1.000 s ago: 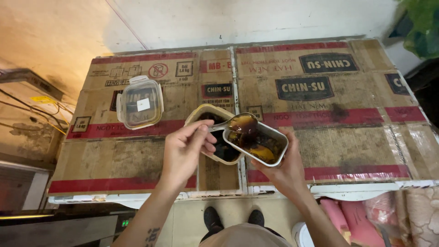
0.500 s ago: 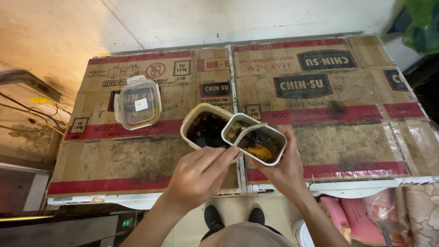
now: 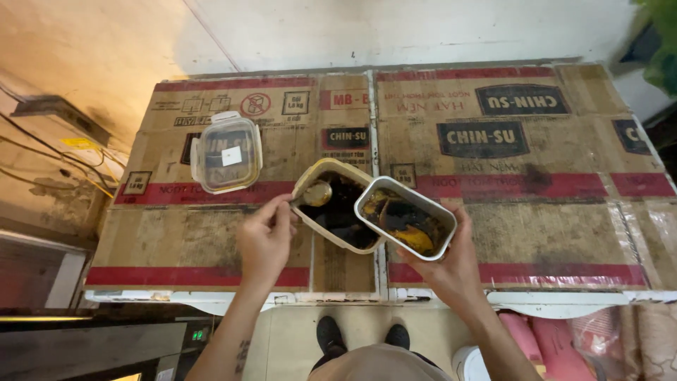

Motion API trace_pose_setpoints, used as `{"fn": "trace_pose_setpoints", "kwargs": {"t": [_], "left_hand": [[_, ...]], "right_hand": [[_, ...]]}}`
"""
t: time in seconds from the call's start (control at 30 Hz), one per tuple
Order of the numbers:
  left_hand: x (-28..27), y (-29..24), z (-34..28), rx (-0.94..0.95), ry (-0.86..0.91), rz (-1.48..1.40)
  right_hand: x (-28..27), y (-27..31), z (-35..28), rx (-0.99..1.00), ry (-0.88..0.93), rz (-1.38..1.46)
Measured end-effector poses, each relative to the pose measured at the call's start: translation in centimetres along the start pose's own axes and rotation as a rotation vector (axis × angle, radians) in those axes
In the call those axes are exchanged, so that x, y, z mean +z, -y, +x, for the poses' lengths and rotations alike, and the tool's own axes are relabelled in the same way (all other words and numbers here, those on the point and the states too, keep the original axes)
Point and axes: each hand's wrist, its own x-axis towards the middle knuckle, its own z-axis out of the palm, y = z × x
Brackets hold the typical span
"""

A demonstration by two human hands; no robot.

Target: Transferring food items from one plastic container to another using a spoon.

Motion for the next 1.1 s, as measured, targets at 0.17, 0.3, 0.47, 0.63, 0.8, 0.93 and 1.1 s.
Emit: {"fn": "trace_pose_setpoints", "kwargs": {"t": [0.17, 0.3, 0.47, 0.63, 0.8, 0.93, 1.1], "left_hand": [[2.1, 2.8, 0.1, -0.239, 0.09, -0.058], [2.9, 4.5, 0.5, -0.495, 0.106, -0.277], [2.4, 4.5, 1.0, -0.63, 0.079, -0.458], [1.2, 3.1, 1.4, -0.654, 0.056, -0.503], [0.0, 3.9, 1.8, -0.603, 0.022, -0.486], [-1.1, 2.0, 2.0, -0.59, 0.014, -0.497], [-2.2, -1.4, 3.0, -0.547, 0.016, -0.497]], "right_hand": [[0.0, 1.0, 0.1, 0.001, 0.014, -0.109], [0.2, 1.6, 0.4, 0.018, 0.03, -0.156], [0.1, 1.5, 0.3, -0.009, 0.033, -0.171], [0.4, 1.6, 0.3, 0.004, 0.023, -0.164], [0.4, 1.7, 0.1, 0.007, 0.038, -0.183], [0.4, 2.1, 0.1, 0.012, 0.035, -0.183], [0.3, 1.2, 0.2, 0.043, 0.004, -0.167]]}}
